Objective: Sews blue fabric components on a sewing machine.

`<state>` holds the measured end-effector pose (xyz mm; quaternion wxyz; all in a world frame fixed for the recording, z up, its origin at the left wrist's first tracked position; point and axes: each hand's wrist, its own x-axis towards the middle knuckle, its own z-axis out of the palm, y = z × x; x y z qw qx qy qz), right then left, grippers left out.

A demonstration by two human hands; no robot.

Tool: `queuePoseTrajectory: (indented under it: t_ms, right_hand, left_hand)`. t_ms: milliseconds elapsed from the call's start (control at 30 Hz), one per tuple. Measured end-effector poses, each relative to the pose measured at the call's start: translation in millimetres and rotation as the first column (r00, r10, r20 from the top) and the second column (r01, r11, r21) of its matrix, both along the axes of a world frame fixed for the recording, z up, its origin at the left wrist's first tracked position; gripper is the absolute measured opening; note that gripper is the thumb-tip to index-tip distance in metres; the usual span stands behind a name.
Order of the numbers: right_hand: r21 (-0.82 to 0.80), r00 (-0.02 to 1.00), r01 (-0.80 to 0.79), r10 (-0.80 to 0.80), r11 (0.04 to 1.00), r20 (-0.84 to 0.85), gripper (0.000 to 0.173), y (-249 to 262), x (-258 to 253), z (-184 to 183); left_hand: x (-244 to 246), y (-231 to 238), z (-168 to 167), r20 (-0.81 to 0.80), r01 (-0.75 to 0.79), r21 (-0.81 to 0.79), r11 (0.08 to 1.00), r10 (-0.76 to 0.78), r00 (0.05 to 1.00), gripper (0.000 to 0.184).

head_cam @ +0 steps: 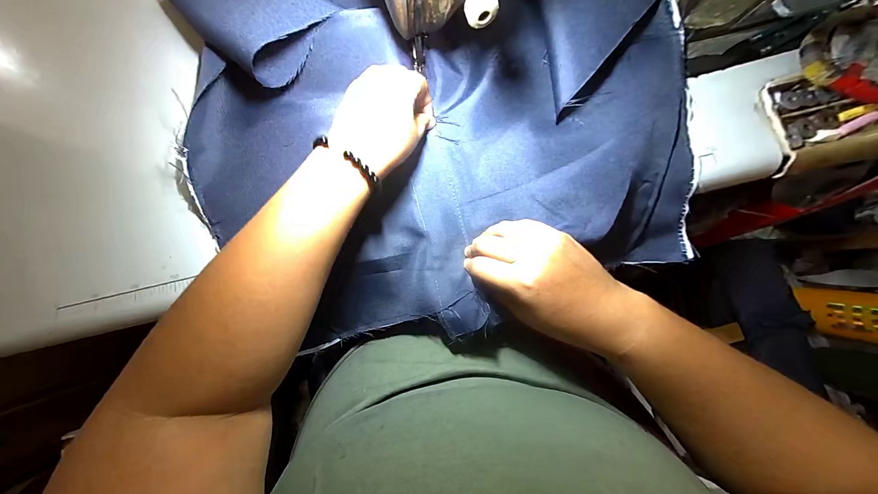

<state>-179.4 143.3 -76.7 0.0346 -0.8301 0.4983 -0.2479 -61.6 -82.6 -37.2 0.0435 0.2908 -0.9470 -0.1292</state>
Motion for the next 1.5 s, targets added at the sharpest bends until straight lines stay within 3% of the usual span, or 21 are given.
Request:
queuePoseTrajectory:
  t_ms: [100, 267, 833, 1000, 1133, 1500]
  right_hand:
    - [0.009, 0.999, 0.008, -0.008, 1.000, 0.038, 0.018, 0, -1, 0]
    - [0.046, 0.996, 0.026, -0.030, 0.999, 0.089, 0.020, 2, -2, -4]
    - [0.029, 0.994, 0.077, -0.079, 0.997, 0.070, 0.023, -10, -7, -4]
    - [0.037, 0.989, 0.118, -0.121, 0.992, 0.087, 0.022, -24, -10, -4]
    - [0.051, 0.988, 0.109, -0.113, 0.993, 0.101, 0.023, -24, -10, -4]
    - [0.042, 0.982, 0.122, -0.126, 0.992, 0.141, 0.023, -40, -15, -8]
  left_hand:
    - [19, 25, -27, -0.143, 0.018, -0.170, 0.985, -0.043, 0.989, 0.030]
    - [38, 42, -45, -0.133, -0.058, -0.072, 0.996, 0.048, 0.990, 0.053]
    - [28, 24, -43, -0.079, -0.070, -0.075, 0.995, 0.064, 0.995, 0.055]
    - [21, 6, -39, -0.071, -0.073, -0.065, 0.995, 0.068, 0.995, 0.060]
    - [24, 1, -41, -0.090, -0.055, -0.047, 0.997, 0.051, 0.995, 0.077]
    - [18, -19, -35, -0.072, -0.050, -0.037, 0.998, 0.047, 0.996, 0.080]
